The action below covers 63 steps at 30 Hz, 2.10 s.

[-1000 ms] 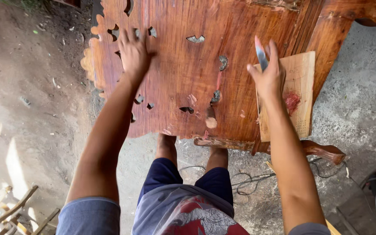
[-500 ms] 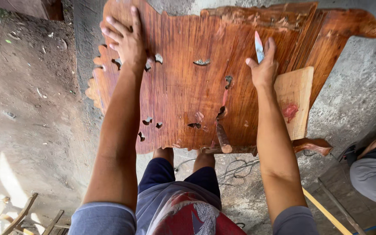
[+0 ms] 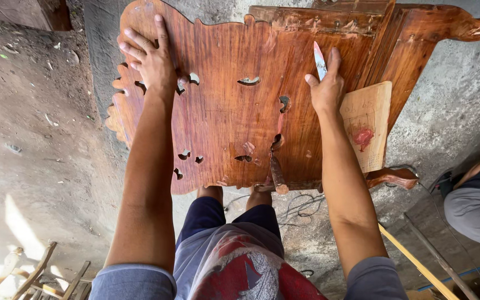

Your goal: The person applies pink wood filler into holes and cracks on the underside of a carved wooden furniture piece, using a small knife to scoop filler from a board and press it into each opening, moving between holes along the surface.

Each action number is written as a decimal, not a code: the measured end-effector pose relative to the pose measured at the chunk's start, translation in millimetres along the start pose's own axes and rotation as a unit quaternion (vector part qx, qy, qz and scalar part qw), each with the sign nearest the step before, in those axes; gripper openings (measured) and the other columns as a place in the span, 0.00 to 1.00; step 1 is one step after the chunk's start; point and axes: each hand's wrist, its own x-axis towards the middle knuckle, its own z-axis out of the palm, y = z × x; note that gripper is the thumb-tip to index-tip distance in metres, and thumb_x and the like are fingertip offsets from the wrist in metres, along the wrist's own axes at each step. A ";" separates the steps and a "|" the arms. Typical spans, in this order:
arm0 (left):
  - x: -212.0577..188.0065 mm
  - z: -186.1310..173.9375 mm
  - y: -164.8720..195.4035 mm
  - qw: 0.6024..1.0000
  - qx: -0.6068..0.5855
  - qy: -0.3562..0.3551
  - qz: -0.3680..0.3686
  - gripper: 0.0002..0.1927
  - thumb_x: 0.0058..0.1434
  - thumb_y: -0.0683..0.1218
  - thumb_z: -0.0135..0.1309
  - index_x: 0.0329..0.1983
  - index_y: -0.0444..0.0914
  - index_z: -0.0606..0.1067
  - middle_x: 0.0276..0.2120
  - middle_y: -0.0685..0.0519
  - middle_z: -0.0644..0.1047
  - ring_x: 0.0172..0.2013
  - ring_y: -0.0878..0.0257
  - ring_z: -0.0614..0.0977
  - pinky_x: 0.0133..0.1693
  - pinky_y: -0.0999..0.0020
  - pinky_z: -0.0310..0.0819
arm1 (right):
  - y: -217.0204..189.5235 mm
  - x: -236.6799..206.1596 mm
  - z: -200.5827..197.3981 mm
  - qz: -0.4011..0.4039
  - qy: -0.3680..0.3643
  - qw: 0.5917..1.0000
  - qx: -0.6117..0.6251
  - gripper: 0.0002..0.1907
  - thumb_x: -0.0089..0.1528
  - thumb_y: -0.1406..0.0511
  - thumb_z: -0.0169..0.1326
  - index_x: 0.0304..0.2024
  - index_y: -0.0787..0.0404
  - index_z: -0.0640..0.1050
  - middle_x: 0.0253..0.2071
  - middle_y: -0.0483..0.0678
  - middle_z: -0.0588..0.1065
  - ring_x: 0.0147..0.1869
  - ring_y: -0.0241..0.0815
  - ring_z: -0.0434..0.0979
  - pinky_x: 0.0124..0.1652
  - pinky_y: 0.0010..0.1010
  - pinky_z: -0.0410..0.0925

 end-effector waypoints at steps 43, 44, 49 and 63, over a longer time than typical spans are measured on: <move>0.3 -3.2 -0.3 0.997 0.064 0.035 0.007 0.76 0.43 0.52 0.77 0.77 0.55 0.28 0.68 0.18 0.37 0.65 0.12 0.48 0.52 0.32 0.75 | -16.6 -4.4 0.8 0.021 0.023 0.999 -0.032 0.53 0.60 0.67 0.68 0.77 0.56 0.47 0.75 0.53 0.60 0.71 0.53 0.68 0.65 0.42 0.67; -1.1 -5.1 -0.8 0.998 0.058 0.005 0.002 0.77 0.42 0.53 0.77 0.77 0.56 0.28 0.69 0.18 0.37 0.66 0.12 0.47 0.54 0.33 0.74 | -15.2 -7.6 1.2 0.052 0.019 0.998 0.004 0.53 0.60 0.65 0.67 0.77 0.54 0.47 0.76 0.53 0.59 0.67 0.52 0.73 0.63 0.41 0.70; 2.4 -1.9 -3.0 0.996 0.084 0.012 0.004 0.77 0.43 0.51 0.77 0.79 0.58 0.27 0.69 0.19 0.36 0.65 0.14 0.48 0.53 0.35 0.74 | 17.2 -64.3 10.5 -0.039 0.150 0.981 0.118 0.47 0.70 0.64 0.67 0.80 0.55 0.50 0.73 0.64 0.64 0.72 0.60 0.69 0.64 0.53 0.67; -2.8 2.7 -14.8 0.995 0.088 -0.009 0.042 0.82 0.38 0.65 0.78 0.79 0.52 0.28 0.68 0.15 0.47 0.64 0.15 0.56 0.58 0.36 0.69 | 190.3 -255.3 -7.5 0.159 0.280 0.947 0.002 0.15 0.61 0.75 0.51 0.51 0.67 0.79 0.44 0.57 0.76 0.47 0.57 0.78 0.47 0.45 0.71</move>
